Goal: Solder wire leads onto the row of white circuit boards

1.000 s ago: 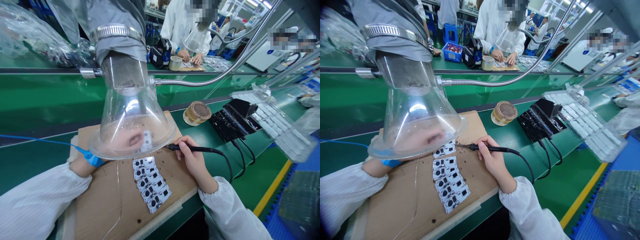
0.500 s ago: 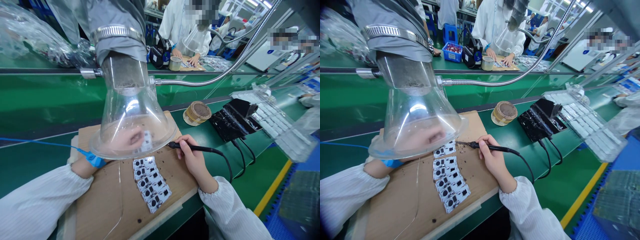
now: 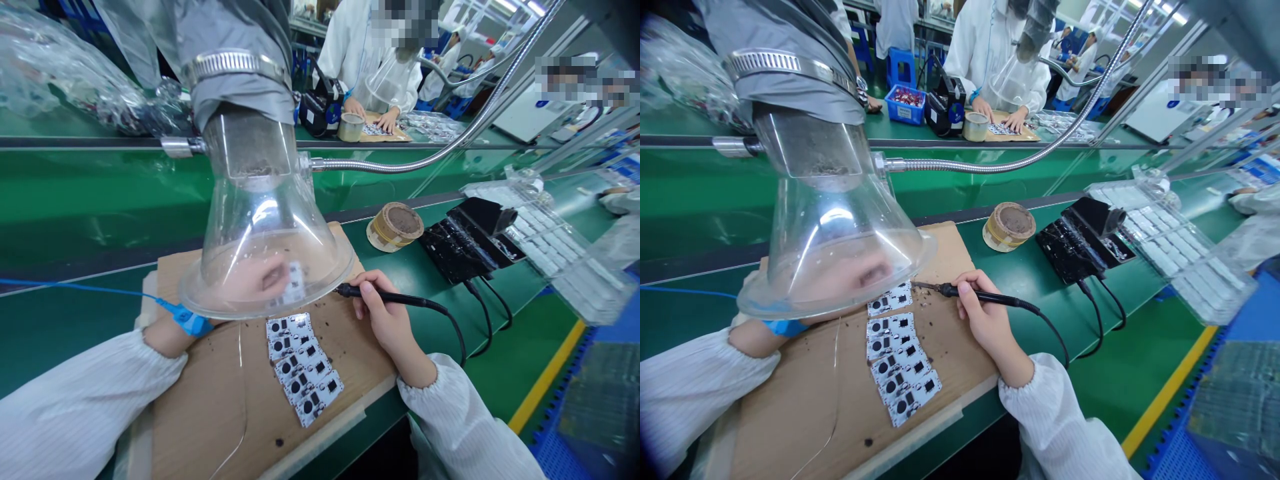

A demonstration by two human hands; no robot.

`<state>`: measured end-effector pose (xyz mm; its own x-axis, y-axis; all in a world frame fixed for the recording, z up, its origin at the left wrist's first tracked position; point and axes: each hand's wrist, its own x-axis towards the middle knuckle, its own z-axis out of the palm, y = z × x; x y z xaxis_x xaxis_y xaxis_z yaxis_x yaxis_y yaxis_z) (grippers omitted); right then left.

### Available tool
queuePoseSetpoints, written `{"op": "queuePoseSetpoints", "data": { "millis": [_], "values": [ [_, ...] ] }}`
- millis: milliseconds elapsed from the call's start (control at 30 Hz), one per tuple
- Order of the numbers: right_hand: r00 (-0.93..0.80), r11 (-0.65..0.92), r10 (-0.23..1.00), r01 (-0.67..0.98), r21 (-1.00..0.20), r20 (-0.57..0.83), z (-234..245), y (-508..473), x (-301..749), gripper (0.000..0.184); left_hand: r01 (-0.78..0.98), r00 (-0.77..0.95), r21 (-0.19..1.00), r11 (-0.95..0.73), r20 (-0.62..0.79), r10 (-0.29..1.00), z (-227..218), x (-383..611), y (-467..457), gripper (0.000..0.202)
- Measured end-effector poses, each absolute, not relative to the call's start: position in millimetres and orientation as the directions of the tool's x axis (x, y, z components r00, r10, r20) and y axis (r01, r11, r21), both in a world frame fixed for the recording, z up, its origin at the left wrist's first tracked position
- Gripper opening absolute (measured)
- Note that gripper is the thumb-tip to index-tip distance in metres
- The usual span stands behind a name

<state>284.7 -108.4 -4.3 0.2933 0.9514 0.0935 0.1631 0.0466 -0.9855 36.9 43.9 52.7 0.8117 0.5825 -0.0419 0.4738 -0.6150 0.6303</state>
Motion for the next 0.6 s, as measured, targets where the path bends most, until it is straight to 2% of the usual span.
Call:
{"op": "queuePoseSetpoints", "data": {
  "millis": [167,400,533,600],
  "values": [
    [0.284,0.039,0.955,0.178,-0.983,0.090,-5,-108,285,0.038,0.462,0.800,0.626,-0.628,0.011,0.600,51,37,44,0.022],
    [0.273,0.037,0.958,0.192,-0.981,0.090,-4,-108,285,0.039,0.480,0.801,0.596,-0.644,0.002,0.598,57,39,39,0.024],
    [0.308,0.046,0.946,0.174,-0.984,0.099,-2,-107,284,0.042,0.465,0.796,0.638,-0.614,0.002,0.605,48,35,44,0.017],
    [0.314,0.042,0.944,0.175,-0.984,0.096,-2,-106,284,0.043,0.444,0.782,0.665,-0.600,0.039,0.622,39,34,48,0.020]
  ]
}}
